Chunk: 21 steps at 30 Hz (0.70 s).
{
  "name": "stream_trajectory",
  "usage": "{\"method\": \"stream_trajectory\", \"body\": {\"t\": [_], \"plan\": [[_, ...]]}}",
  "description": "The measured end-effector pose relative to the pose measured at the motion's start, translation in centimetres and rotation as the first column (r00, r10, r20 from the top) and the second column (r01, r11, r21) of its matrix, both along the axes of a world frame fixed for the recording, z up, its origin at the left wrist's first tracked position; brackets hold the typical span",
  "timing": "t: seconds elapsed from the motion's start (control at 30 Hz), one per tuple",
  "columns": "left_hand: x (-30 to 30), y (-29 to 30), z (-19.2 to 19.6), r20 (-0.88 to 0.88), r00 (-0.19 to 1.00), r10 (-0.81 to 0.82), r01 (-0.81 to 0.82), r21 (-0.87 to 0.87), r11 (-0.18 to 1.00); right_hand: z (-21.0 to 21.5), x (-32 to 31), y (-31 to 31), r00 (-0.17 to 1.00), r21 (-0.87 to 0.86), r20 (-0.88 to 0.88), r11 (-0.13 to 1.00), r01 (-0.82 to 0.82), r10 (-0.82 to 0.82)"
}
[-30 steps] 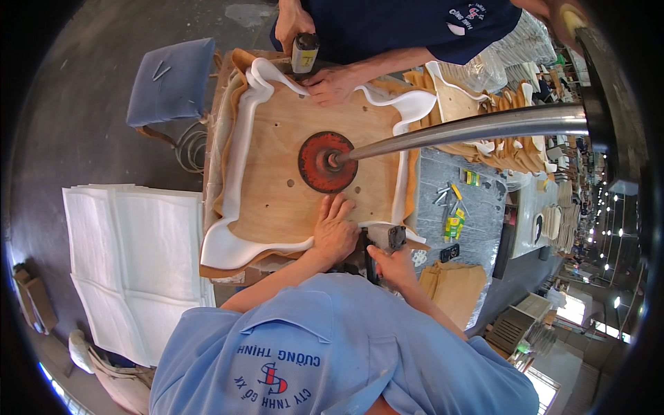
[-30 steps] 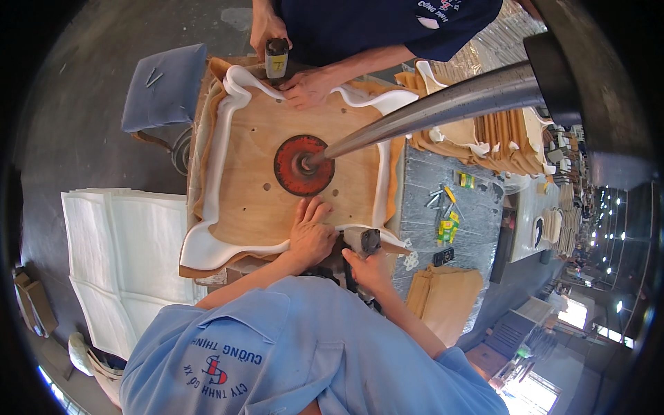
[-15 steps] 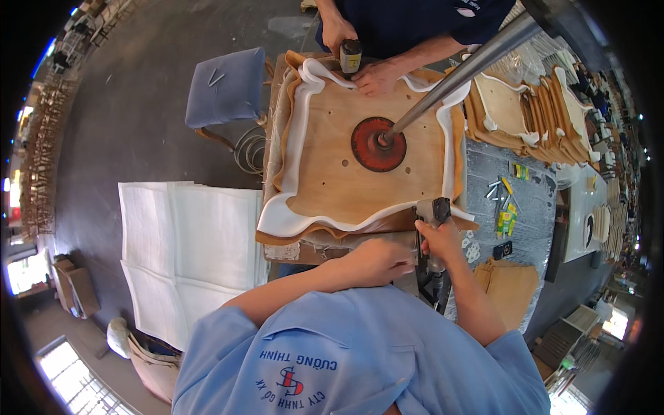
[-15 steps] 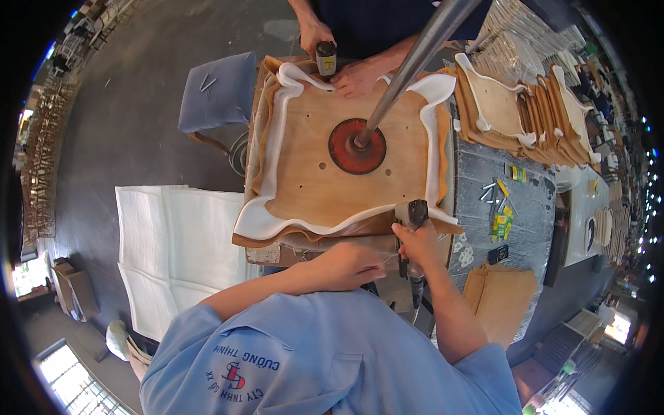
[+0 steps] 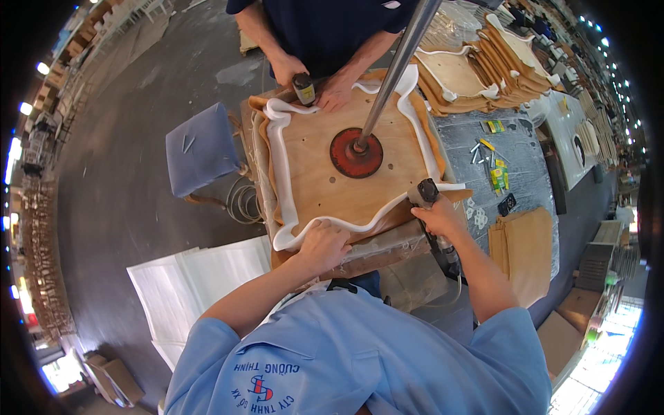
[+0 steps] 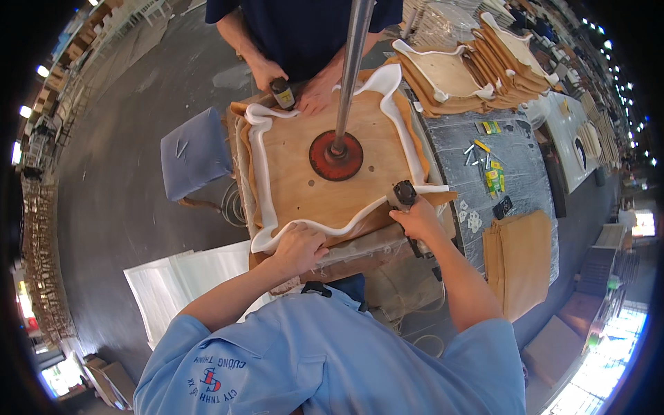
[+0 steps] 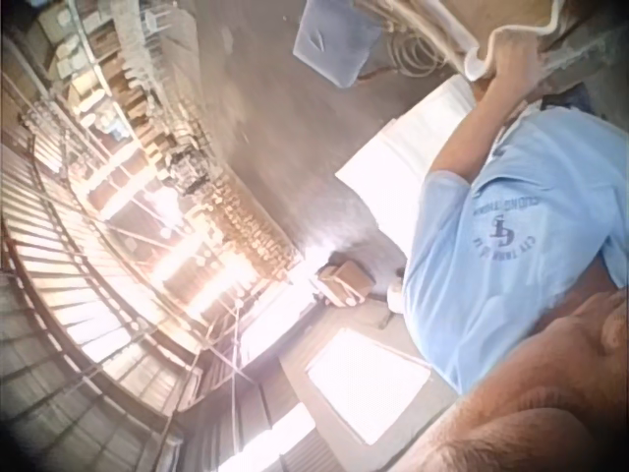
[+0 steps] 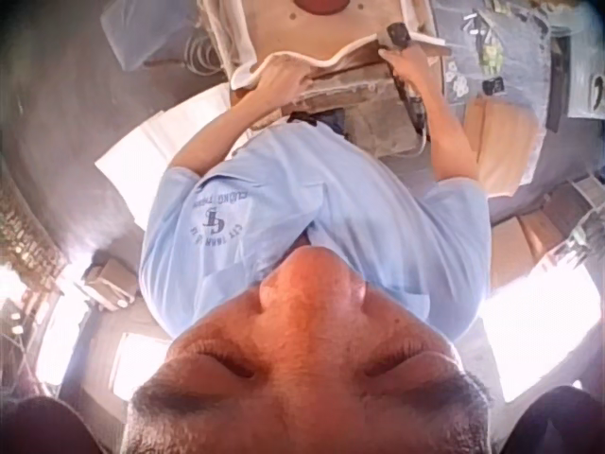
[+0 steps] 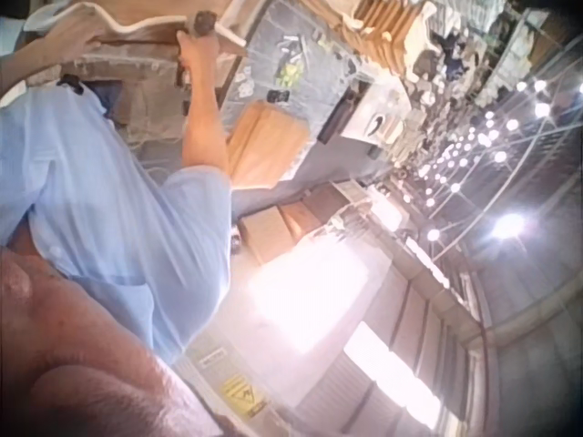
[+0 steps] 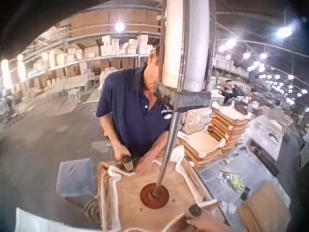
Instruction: The person places a white fabric cover over a wooden chair seat, aligns it, and uses a staple gun to secure the fabric to the underside of the seat. The person repeats this process for multiple chair seats.
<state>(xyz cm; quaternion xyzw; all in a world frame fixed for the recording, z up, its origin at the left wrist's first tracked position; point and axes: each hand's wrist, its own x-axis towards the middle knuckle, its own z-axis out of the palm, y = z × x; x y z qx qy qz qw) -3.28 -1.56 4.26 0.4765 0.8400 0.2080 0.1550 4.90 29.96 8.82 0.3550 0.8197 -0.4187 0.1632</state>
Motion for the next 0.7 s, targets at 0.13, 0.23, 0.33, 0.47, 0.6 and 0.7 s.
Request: {"method": "stream_trajectory", "body": {"t": [0.13,0.23,0.33,0.47,0.6,0.7], "plan": [[-1.4,-0.4,-0.7,0.028,0.993,-0.112,0.113,-0.034,0.993,0.4,-0.4,-0.5,0.999,0.05,0.041,0.999,-0.004,0.002],[-2.3,0.0,-1.3,0.007,0.985,-0.17,0.17,-0.032,0.985,-0.1,-0.3,-0.2,0.994,0.164,-0.021,0.981,-0.105,0.11],[-2.8,0.3,-2.0,0.055,0.983,-0.176,0.177,-0.019,0.984,-0.3,-0.1,-0.2,0.987,0.215,-0.078,0.969,-0.124,0.143],[-2.9,-0.3,-2.5,0.055,0.995,-0.08,0.074,0.118,0.99,0.5,-0.4,-0.7,0.995,0.186,-0.001,0.977,-0.103,0.105],[-3.4,-0.4,-2.9,0.047,0.997,-0.054,0.042,0.23,0.972,0.7,-0.4,-0.8,0.996,0.177,0.03,0.981,-0.083,0.079],[-4.1,0.0,-3.1,0.029,0.999,-0.032,0.023,0.265,0.964,0.6,0.4,-1.0,0.997,0.162,-0.071,0.986,-0.025,0.037]]}}
